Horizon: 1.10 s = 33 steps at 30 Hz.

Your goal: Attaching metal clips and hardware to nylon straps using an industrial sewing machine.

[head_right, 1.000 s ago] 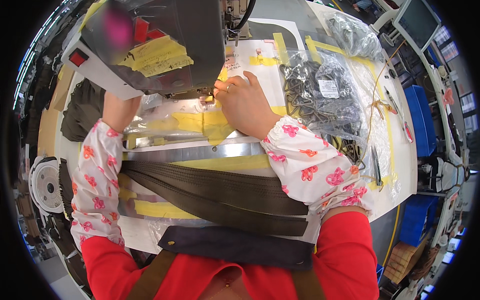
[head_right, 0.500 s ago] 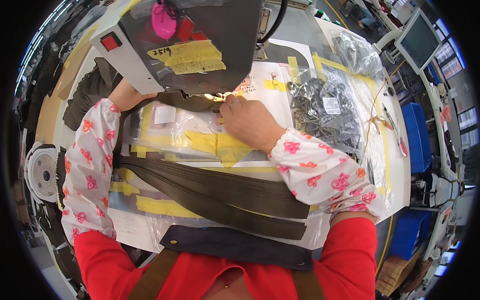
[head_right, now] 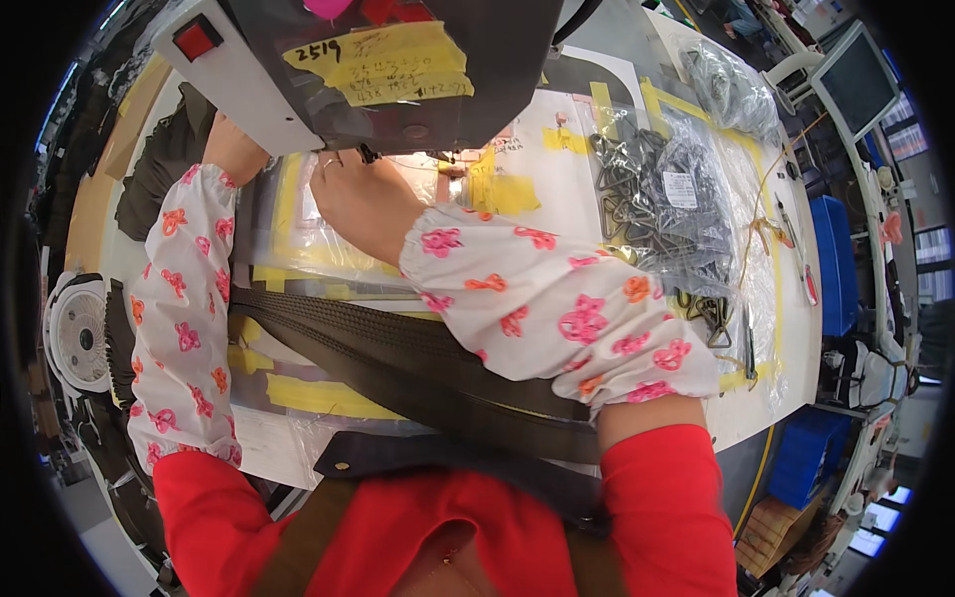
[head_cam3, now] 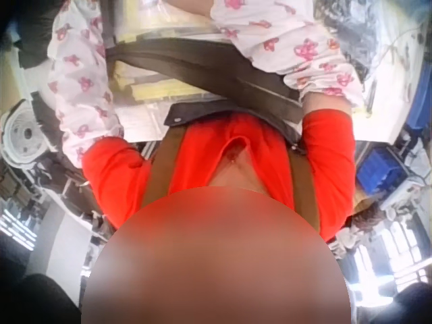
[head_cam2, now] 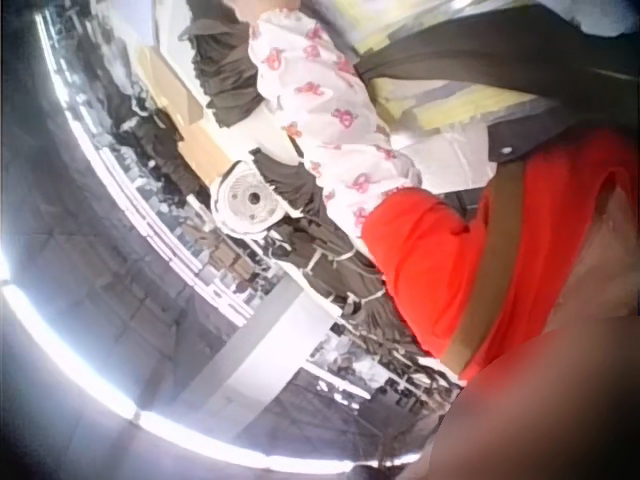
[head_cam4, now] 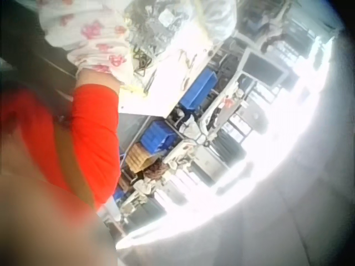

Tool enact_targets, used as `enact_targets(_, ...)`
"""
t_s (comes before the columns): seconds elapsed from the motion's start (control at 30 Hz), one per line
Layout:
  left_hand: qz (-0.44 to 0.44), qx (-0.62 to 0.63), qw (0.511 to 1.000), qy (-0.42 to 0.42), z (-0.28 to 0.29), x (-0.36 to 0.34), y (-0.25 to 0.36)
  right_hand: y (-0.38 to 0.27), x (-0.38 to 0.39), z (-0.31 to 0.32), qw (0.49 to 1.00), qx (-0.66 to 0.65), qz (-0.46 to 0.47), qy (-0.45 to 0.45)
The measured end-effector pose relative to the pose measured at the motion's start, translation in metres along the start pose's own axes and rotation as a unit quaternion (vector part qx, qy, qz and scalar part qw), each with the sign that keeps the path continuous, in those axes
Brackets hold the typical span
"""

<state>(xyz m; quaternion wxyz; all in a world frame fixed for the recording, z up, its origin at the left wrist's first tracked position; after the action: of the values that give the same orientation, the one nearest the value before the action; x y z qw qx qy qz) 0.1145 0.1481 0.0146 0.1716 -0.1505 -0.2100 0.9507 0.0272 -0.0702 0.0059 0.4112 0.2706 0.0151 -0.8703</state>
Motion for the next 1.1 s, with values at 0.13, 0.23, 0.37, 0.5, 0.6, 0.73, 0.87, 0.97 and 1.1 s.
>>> enact_targets(0.13, -0.014, -0.043, 0.999, -0.018, 0.011, 0.006, 0.001, -0.001, 0.043, 0.062, 0.978, -0.206, 0.017, -0.039)
enact_targets(0.23, -0.064, 0.012, 0.996, 0.052, 0.043, 0.018, 0.016, 0.014, 0.092, 0.102, 0.929, -0.317, -0.059, -0.182)
enact_targets(0.37, -0.133, 0.447, 0.883, -0.058, 0.106, 0.057, 0.083, 0.028, 0.134, 0.114, 0.883, -0.385, -0.144, -0.226)
enact_targets(0.5, -0.251, 0.511, 0.807, -0.156, 0.131, 0.089, 0.135, 0.038, 0.146, 0.106, 0.804, -0.467, -0.226, -0.293)
enact_targets(0.6, -0.231, 0.526, 0.797, -0.186, 0.144, 0.083, 0.152, 0.032, 0.143, 0.105, 0.831, -0.453, -0.201, -0.252)
enact_targets(0.73, -0.24, 0.542, 0.768, -0.243, 0.143, 0.075, 0.168, 0.023, 0.168, 0.121, 0.88, -0.39, -0.227, -0.149)
enact_targets(0.87, -0.27, 0.536, 0.749, -0.282, 0.143, 0.062, 0.179, 0.046, 0.212, 0.163, 0.924, -0.256, -0.243, -0.147)
enact_targets(0.97, -0.283, 0.548, 0.709, -0.342, 0.145, 0.053, 0.186, 0.065, 0.243, 0.176, 0.935, -0.135, -0.275, -0.177)
enact_targets(1.1, -0.35, 0.529, 0.659, -0.404, 0.156, 0.048, 0.207, 0.086, 0.266, 0.167, 0.937, 0.026, -0.327, -0.123)
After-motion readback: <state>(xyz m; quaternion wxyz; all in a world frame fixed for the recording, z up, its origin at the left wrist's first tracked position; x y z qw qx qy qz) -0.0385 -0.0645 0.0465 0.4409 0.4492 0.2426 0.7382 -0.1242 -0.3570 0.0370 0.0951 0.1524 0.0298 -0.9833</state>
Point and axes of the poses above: each hand's wrist, its own x-axis away from the middle knuckle, its own z-axis out of the back of the hand, y = z × x, the point moved 1 cm from there along -x, towards the middle knuckle, and after that the axes turned 1 degree about -z, right-handed, at the moved point
